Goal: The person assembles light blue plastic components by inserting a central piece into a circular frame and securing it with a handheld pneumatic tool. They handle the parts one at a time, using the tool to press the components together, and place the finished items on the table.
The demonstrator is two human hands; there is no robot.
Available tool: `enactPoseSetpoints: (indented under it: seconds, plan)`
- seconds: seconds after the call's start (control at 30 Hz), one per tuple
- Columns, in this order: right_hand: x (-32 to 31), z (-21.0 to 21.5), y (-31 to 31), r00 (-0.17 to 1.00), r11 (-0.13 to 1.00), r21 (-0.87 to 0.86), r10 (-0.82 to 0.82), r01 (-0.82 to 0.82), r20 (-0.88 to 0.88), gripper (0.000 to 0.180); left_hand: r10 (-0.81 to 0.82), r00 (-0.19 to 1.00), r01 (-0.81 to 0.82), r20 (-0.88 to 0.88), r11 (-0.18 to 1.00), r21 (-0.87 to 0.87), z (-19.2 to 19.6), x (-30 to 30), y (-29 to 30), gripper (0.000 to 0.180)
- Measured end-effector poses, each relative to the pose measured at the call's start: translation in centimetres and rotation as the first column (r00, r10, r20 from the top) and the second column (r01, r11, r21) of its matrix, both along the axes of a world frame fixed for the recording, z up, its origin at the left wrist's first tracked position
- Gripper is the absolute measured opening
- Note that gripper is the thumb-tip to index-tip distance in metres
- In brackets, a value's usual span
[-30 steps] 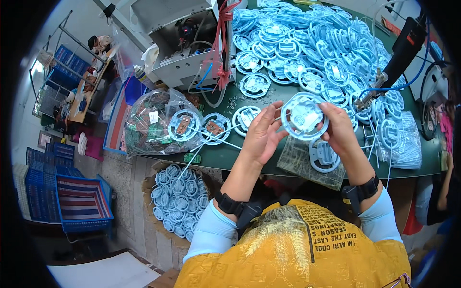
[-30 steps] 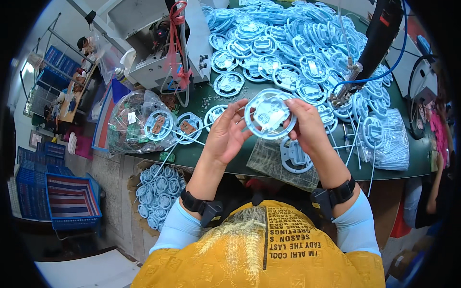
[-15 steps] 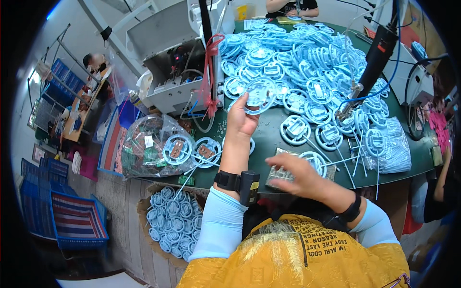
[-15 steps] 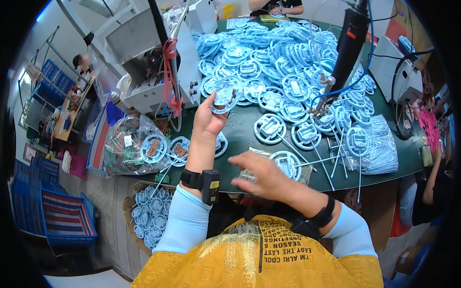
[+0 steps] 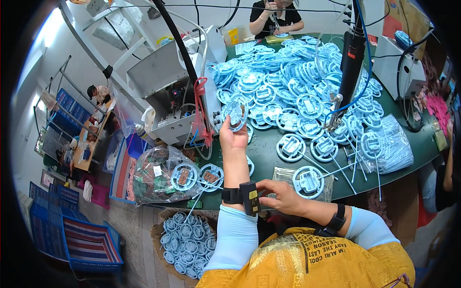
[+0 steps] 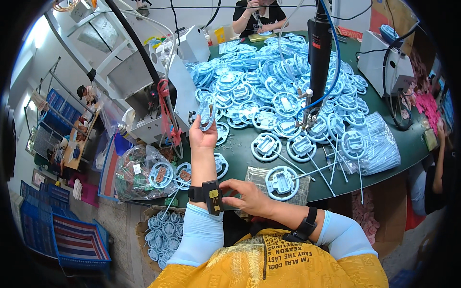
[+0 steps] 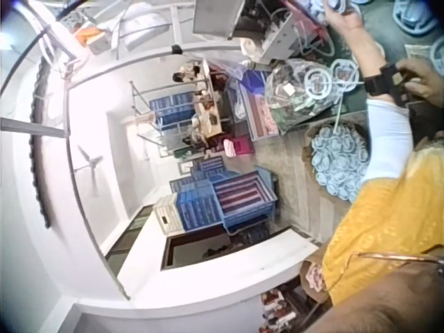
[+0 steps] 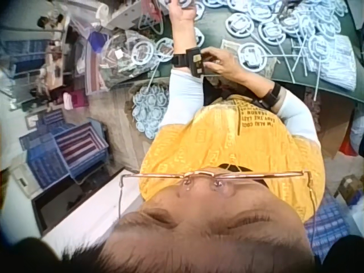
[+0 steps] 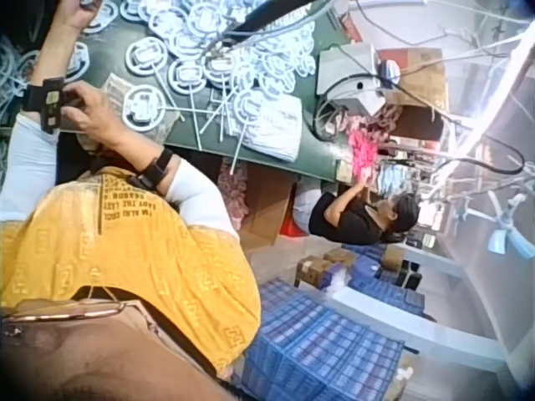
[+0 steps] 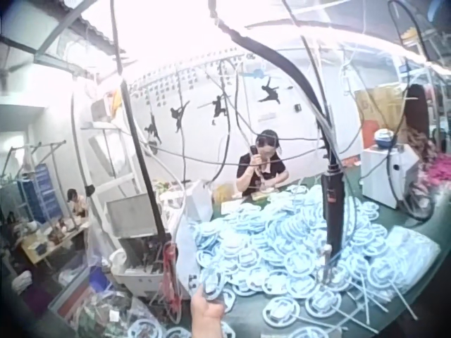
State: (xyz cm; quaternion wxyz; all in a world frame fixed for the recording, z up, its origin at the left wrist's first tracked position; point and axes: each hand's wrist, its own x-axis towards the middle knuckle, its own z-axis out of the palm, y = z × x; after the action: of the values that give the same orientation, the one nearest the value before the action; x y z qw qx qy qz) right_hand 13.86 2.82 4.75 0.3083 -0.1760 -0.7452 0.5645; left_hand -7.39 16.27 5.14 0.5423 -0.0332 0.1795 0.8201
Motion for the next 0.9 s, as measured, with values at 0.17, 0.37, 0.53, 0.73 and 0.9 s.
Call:
enactPoseSetpoints:
  seconds: [0.17, 0.37, 0.53, 0.73, 0.9]
  plan:
    - [0.3, -0.2, -0.1, 0.996, 0.988, -0.126, 0.091, -0.087, 0.027, 0.031, 0.063, 0.997, -0.064, -0.038, 0.997, -0.038, -0.4, 0.6, -0.4, 0.025]
    - [0.6, 0.6, -1.7, 0.988, 0.909, -0.397, 0.153, -0.127, 0.032, 0.026, 0.222, 0.798, -0.192, -0.561, 0.975, 0.113, 0.7, 2.2, -0.9, 0.025]
    - [0.7, 1.6, -2.0, 0.979, 0.972, -0.228, 0.093, -0.05, 0.184, 0.029, 0.188, 0.689, -0.161, -0.7, 0.981, 0.105, 1.0, 2.9, -1.0, 0.026]
    - [0.4, 1.4, -1.5, 0.999, 0.971, 0.236, -0.034, 0.034, -0.004, 0.042, 0.147, 0.891, -0.168, -0.429, 0.986, -0.01, 0.3, 2.2, -1.3, 0.027]
    - [0.0, 0.6, -1.7, 0.995, 0.975, 0.212, -0.055, 0.071, -0.082, 0.045, 0.144, 0.744, -0.194, -0.653, 0.981, -0.005, -0.2, 3.5, -0.6, 0.024]
